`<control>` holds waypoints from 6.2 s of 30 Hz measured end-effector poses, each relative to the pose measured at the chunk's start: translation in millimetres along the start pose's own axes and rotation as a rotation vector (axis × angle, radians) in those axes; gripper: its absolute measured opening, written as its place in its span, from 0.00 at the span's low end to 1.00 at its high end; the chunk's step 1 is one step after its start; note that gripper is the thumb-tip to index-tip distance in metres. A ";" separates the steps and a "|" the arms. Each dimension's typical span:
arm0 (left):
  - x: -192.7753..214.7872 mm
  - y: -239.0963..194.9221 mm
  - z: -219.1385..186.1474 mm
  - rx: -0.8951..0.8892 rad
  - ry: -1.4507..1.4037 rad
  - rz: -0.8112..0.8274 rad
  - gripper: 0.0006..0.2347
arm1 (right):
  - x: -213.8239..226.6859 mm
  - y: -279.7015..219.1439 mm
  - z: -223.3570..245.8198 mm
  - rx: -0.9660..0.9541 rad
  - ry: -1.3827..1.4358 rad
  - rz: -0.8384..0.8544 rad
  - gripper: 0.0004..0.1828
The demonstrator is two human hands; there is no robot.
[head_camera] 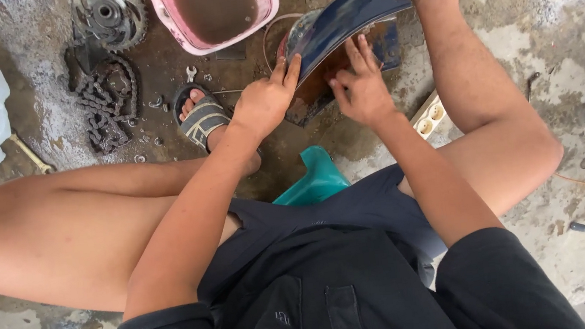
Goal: Sanding a motorcycle side panel with sandpaper and water to prepare the surface for finishing.
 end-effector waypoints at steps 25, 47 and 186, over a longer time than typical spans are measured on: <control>12.5 1.2 5.0 -0.034 0.042 -0.123 0.33 | -7.6 4.4 0.3 -0.107 0.032 0.123 0.12; 5.5 13.4 -12.8 0.030 0.043 -0.040 0.39 | 24.5 32.7 14.0 -0.285 -0.157 0.785 0.54; 26.3 7.0 32.9 -0.067 0.086 -0.419 0.20 | 24.4 34.7 65.2 -0.310 0.011 0.835 0.49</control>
Point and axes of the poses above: each hand's wrist, its own y-axis towards the middle knuckle, its own x-axis out of the back of the hand, z = x × y, the point moved 3 cm from there along y, towards the middle knuckle, and after that the axes turned 5 degrees about -y, right-handed, at the moved point
